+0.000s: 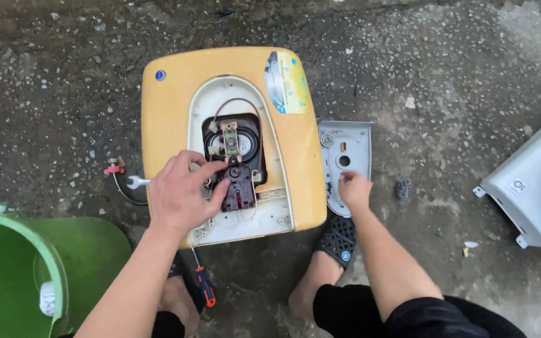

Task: Disassembling an electrical appliance to inspect and repair internal components using a screwdriver and wrench.

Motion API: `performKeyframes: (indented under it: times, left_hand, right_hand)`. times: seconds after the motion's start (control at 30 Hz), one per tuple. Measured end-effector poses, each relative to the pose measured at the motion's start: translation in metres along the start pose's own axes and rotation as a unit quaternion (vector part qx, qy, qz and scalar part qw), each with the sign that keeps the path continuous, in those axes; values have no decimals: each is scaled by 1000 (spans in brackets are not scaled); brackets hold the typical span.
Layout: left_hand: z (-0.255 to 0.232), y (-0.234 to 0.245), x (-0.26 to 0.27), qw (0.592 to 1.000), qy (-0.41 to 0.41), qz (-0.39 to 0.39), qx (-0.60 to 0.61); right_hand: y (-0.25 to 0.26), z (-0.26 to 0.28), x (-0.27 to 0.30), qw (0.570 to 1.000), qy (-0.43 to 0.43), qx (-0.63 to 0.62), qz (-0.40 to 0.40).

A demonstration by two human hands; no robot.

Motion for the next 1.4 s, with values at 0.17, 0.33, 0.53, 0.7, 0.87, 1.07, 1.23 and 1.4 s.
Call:
performKeyframes:
  times: [0.17, 0.33, 0.53, 0.7, 0.87, 1.07, 1.23, 1.4]
  left_hand:
    - [1, 1, 0, 1000, -4, 4, 13]
    - [2, 0, -2, 1000, -16, -8, 18]
    - [3, 1, -3, 1000, -10, -7, 22]
    - [1, 5, -5, 999, -12, -13, 32]
    - [1, 6, -4, 999, -11, -13, 33]
    - [2, 7, -8, 999, -8, -17, 32]
    - [2, 6, -5, 999, -3, -8, 35]
    - [3, 4, -6, 999, -6, -11, 44]
  right_hand:
    - [-53, -2, 14, 997, 11, -39, 66]
    - [-52, 16, 19, 993, 8, -69, 100]
    - [-1, 63, 63, 984, -69, -78, 143]
    - [-37, 5, 43, 984, -124, -90, 86]
    - [-72, -40, 17, 984, -143, -79, 64]
    - [-70, -42, 8, 982, -166, -76, 50]
    - [-64, -44, 8, 977, -188, -100, 26]
    - [-40, -7, -2, 993, -103, -55, 24]
Point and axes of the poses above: each hand's wrist, its own x-axis away from the middle knuckle, its own y-axis out of the back of the hand, z = x × y, the point moved 7 cm from there along -x, towards the middle knuckle, and after that the axes turned 4 degrees about -x, right-handed, at the moved point
